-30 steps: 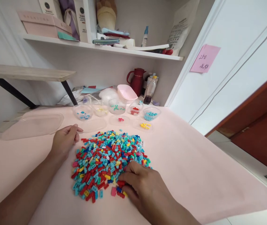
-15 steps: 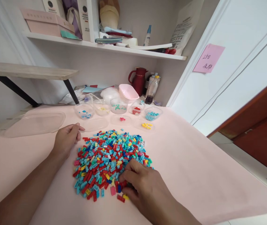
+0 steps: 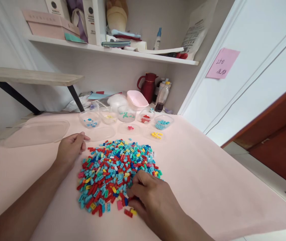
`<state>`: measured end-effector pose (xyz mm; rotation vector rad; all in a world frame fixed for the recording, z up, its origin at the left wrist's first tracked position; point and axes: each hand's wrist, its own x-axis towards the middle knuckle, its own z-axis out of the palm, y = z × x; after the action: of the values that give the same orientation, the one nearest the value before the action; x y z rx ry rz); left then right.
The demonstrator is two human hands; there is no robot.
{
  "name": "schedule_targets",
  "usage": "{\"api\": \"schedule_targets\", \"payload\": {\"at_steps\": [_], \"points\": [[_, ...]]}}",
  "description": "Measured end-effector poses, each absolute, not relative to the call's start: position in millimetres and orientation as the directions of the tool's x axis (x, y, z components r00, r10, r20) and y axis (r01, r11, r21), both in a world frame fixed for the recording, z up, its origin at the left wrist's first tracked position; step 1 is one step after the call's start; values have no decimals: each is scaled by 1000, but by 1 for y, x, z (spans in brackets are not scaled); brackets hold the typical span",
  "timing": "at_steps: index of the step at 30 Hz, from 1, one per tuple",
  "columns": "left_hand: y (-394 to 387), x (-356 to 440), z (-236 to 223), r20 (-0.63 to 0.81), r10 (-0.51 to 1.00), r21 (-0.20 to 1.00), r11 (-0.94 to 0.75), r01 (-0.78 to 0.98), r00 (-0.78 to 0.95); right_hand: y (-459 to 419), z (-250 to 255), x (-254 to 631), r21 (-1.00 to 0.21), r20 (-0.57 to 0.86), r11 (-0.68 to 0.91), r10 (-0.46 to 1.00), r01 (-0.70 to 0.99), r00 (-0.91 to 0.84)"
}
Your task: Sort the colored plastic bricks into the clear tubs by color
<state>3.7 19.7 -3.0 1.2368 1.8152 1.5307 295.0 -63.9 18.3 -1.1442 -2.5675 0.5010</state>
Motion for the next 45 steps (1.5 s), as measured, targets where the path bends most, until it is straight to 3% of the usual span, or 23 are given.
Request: {"api": "schedule_targets", "payload": {"at_steps": [3, 6, 11, 15, 17, 20, 23, 25, 27, 32, 37, 40, 45], "points": [[20, 4, -2, 193, 850, 940, -18, 340, -490, -63, 18, 296, -493, 131, 607, 760, 623, -637], [20, 4, -2, 186, 850, 940, -8, 342, -493, -60, 22, 298, -669, 109, 507, 790, 543, -604], [19, 4, 0, 171, 851, 936, 17, 351, -496, -54, 32, 303, -931, 10, 183, 877, 315, -481], [17, 4, 3, 169, 852, 936, 19, 351, -495, -41, 45, 307, -988, -132, -91, 911, 122, -390], [16, 3, 4, 172, 850, 937, 15, 350, -499, -24, 58, 308, -991, -95, -58, 933, 117, -347], [18, 1, 5, 174, 847, 938, 12, 346, -502, 21, 86, 309, -961, 120, 169, 968, 220, -219], [19, -1, 4, 118, 845, 949, 59, 309, -521, 83, 113, 309, -787, 464, 425, 885, 447, -25], [19, -3, 2, 111, 843, 953, 61, 298, -527, 125, 122, 308, -651, 623, 487, 781, 582, 44], [20, -4, 1, 109, 842, 956, 58, 289, -528, 160, 125, 308, -632, 632, 436, 769, 640, 101], [19, -5, 2, 102, 835, 959, 61, 275, -541, 194, 121, 314, -699, 600, 426, 787, 574, 146], [16, -1, 7, 130, 794, 970, 24, 244, -593, 149, 106, 324, -788, 556, 459, 817, 411, 154], [14, -1, 8, 154, 749, 969, 11, 245, -644, 106, 81, 334, -858, 496, 467, 862, 212, 108], [11, -2, 10, 215, 680, 956, -2, 292, -701, 73, 35, 354, -904, 371, 336, 923, 263, 97]]}}
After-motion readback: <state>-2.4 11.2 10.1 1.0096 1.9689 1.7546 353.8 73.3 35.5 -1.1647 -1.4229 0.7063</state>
